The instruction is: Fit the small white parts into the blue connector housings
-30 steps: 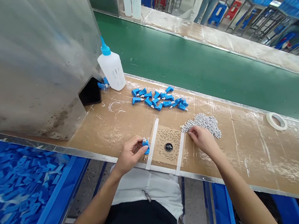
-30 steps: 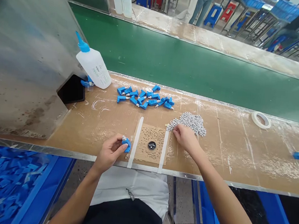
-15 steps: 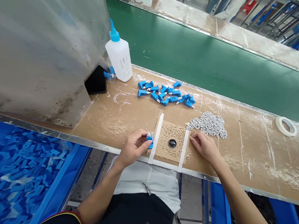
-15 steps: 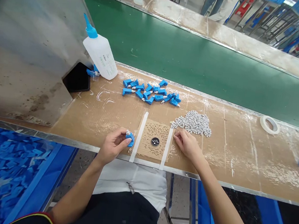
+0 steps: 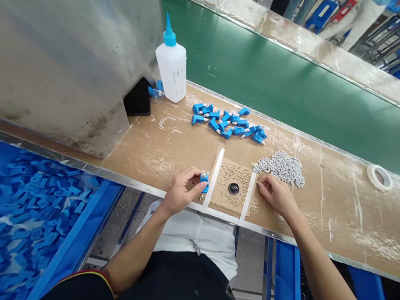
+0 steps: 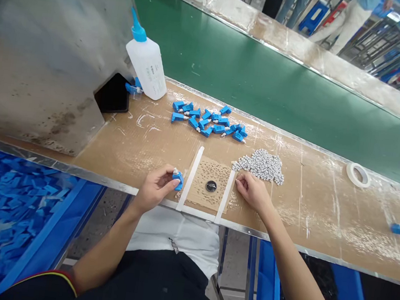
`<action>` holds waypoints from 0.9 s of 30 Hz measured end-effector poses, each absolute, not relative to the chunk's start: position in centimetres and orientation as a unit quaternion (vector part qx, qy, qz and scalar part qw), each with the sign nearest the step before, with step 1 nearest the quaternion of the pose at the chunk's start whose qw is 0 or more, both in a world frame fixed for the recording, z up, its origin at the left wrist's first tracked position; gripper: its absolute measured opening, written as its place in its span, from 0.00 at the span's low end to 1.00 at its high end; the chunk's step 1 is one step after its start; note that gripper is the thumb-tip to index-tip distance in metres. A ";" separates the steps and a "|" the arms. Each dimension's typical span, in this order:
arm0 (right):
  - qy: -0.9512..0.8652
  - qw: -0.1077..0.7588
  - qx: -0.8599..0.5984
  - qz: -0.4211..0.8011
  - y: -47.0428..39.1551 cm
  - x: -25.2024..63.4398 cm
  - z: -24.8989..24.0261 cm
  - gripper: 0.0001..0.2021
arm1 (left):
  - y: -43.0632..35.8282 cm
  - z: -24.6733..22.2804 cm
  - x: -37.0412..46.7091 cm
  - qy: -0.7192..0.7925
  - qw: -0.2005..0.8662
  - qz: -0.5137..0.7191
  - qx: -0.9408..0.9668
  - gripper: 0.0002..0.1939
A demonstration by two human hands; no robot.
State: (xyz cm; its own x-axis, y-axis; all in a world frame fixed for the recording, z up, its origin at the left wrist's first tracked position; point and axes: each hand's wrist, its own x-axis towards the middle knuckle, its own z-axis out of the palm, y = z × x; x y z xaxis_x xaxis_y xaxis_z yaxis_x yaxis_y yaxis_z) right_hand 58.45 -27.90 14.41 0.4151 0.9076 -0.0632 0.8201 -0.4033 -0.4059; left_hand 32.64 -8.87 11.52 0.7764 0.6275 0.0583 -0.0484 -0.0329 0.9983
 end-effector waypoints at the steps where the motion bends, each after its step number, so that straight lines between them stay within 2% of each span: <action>1: -0.520 0.157 -0.828 0.140 -27.9 58.4 14.5 0.06 | -8.9 11.6 32.6 0.214 0.660 0.258 0.672 0.08; 8: -0.580 0.126 -0.795 0.126 -26.6 56.0 17.0 0.06 | -8.8 11.4 32.7 0.202 0.651 0.265 0.683 0.07; 17: -0.659 -0.019 -0.740 0.132 -22.9 53.0 17.1 0.08 | -8.7 11.2 32.6 0.197 0.663 0.270 0.670 0.08; 27: -0.676 -0.046 -0.730 0.093 -22.7 52.4 16.9 0.10 | -8.7 11.5 32.5 0.196 0.662 0.279 0.668 0.07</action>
